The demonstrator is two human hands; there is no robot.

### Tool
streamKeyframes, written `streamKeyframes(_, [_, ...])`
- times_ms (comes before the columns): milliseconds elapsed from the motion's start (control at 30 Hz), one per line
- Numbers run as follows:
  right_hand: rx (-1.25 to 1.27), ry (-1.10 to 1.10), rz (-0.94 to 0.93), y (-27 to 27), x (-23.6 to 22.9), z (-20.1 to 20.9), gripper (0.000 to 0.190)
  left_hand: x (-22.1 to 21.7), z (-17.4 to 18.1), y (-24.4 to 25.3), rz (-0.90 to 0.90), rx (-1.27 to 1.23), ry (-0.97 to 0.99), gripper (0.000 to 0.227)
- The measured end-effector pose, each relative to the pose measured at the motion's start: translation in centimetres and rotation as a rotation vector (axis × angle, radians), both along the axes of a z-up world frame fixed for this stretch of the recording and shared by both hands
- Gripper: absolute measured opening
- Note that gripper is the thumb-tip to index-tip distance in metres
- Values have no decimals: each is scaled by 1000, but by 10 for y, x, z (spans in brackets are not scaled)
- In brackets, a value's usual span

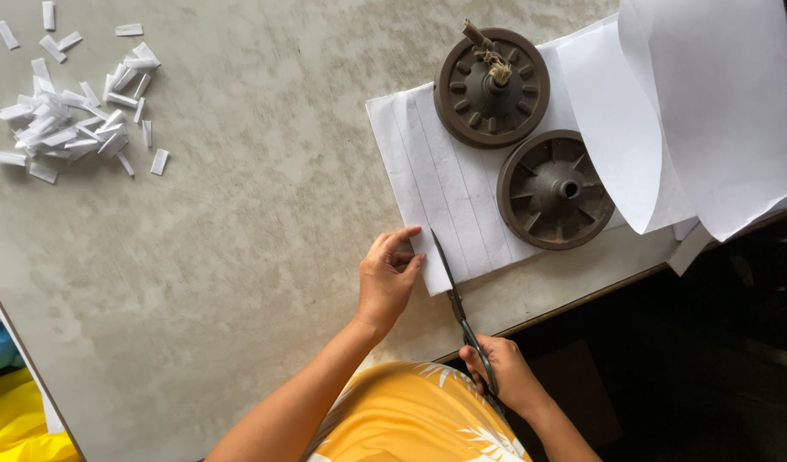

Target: The person uses large shears to cut a long strip of white fabric on a table, guided by two heavy metal weights. The person repeatedly cuts the fabric into smaller pieces and places them into a wooden crate filled with other fabric scraps.

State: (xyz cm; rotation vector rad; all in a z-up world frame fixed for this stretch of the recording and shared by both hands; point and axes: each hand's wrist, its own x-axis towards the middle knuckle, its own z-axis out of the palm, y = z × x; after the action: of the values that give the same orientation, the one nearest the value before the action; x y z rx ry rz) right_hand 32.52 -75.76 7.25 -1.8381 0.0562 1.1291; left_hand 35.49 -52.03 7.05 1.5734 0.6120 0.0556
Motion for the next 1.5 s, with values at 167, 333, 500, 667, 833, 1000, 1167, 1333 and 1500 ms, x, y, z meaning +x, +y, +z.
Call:
streamKeyframes(167, [-38, -16, 30, 7, 9, 0, 58, 0, 3, 1, -6, -4, 6, 36])
streamKeyframes(333, [-73, -50, 70, 14, 17, 3, 59, 1, 3, 1, -4, -9, 12, 36])
streamKeyframes(500, [-71, -26, 63, 22, 25, 7, 57, 2, 7, 2, -12, 1, 29, 37])
streamKeyframes(667, [-90, -9, 60, 35, 36, 12, 58, 1, 5, 2, -10, -12, 13, 36])
streamKeyframes(833, [-67, 12, 24, 35, 35, 13, 58, 25, 5, 25, -12, 79, -31, 27])
streamKeyframes(1000, [-80, 40, 19, 37, 39, 19, 58, 50, 11, 42, 87, 61, -12, 28])
streamKeyframes(1167, [-65, 14, 53, 45, 49, 22, 58, 50, 12, 42, 78, 15, 13, 30])
streamKeyframes(1333, [-122, 16, 72, 53, 57, 26, 58, 50, 14, 43, 72, 13, 1, 30])
streamKeyframes(1500, [-139, 11, 84, 57, 63, 29, 57, 51, 13, 43, 65, 20, 4, 31])
